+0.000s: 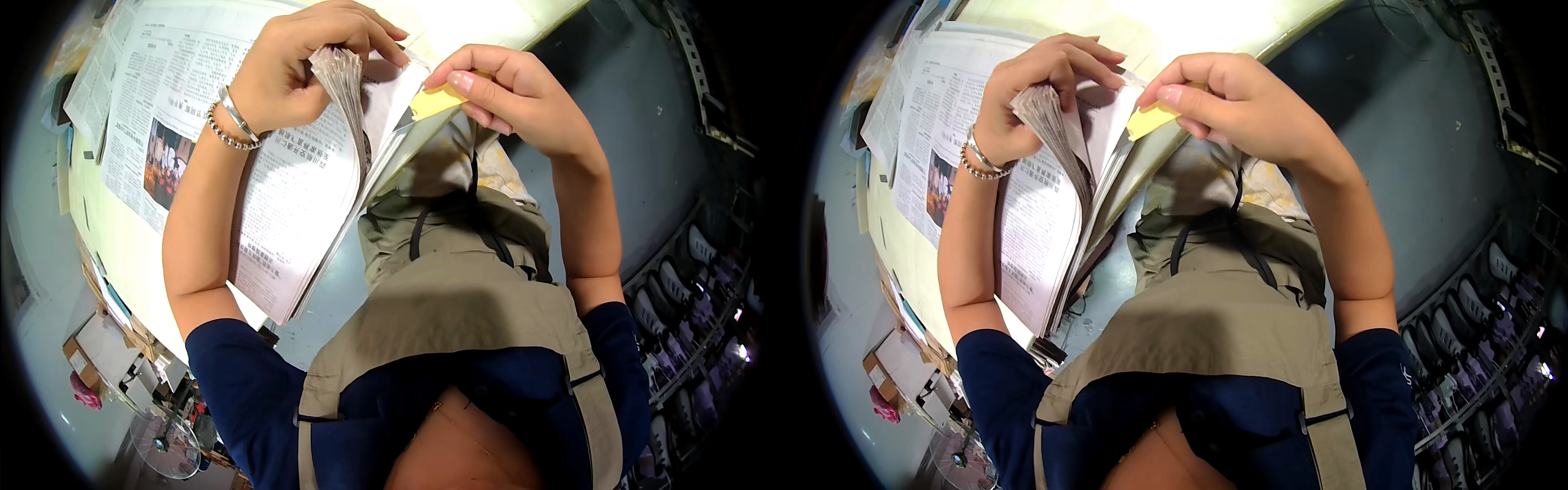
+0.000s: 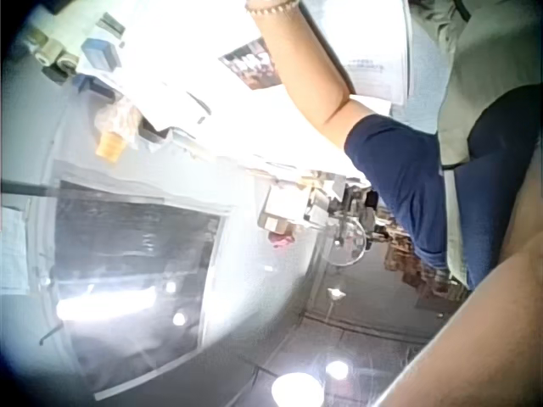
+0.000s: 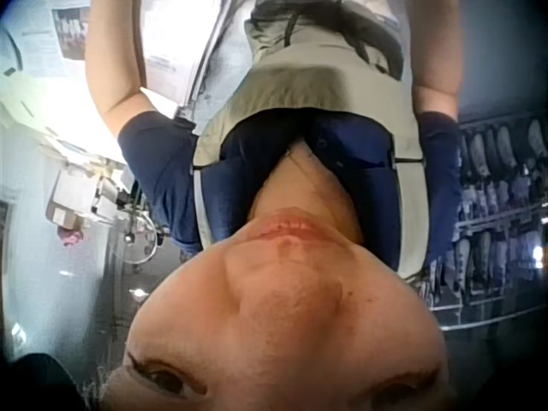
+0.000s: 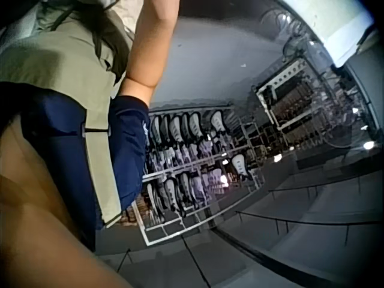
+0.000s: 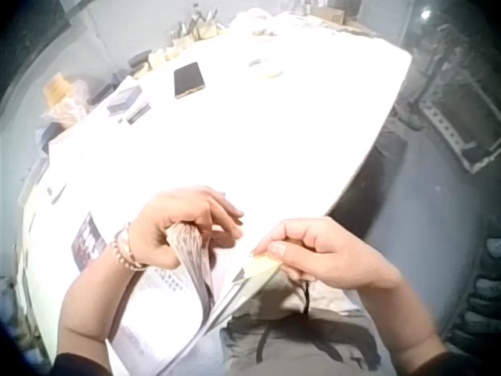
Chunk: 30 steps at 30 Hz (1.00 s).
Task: The person uses a yellow utility knife to apply a strip of clear tape to the edge of a stack of papers. They repeatedly smooth the tape down the edge of the paper stack using the flat side of the knife blade.
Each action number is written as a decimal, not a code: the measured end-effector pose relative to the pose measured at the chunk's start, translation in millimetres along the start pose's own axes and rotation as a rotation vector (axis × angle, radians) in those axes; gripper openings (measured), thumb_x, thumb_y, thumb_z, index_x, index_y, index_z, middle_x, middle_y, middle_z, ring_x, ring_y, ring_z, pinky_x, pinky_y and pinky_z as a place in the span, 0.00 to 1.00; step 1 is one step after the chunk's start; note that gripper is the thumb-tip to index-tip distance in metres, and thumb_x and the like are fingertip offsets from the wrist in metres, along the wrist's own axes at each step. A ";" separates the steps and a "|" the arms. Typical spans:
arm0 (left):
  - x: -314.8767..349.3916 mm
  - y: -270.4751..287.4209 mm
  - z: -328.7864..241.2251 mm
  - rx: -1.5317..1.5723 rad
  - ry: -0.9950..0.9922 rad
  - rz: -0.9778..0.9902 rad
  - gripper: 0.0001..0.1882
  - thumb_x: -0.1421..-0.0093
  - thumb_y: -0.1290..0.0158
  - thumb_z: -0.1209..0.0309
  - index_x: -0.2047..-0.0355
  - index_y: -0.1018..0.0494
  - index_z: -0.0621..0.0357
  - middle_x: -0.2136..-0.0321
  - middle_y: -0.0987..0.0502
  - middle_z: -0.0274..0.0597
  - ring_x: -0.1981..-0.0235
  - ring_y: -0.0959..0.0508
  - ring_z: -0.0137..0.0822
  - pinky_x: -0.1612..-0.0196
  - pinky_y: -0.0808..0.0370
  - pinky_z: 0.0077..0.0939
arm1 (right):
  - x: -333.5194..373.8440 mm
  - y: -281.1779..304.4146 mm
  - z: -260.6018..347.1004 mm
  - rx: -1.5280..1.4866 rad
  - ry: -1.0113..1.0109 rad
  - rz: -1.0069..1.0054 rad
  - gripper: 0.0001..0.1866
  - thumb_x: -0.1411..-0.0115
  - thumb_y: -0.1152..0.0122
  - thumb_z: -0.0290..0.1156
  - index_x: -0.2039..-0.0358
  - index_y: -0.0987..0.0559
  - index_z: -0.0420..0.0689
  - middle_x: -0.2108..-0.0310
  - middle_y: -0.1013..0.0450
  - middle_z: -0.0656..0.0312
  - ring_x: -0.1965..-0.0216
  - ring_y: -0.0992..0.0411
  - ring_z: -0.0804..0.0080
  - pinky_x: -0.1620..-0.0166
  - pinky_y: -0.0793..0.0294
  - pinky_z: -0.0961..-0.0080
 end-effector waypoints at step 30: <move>20.8 25.0 20.3 0.386 0.092 -0.258 0.21 0.47 0.39 0.55 0.81 0.34 0.57 0.77 0.32 0.35 0.71 0.29 0.31 0.61 0.31 0.23 | 53.8 -40.4 8.6 -0.046 0.111 -0.055 0.09 0.40 0.45 0.23 0.59 0.22 0.37 0.69 0.23 0.59 0.75 0.26 0.82 0.73 0.28 0.85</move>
Point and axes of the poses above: each hand's wrist, its own x-axis away from the middle knuckle, its own y-axis out of the back of the hand, z = x × y, the point moved 9 cm from there along -x, towards the middle knuckle
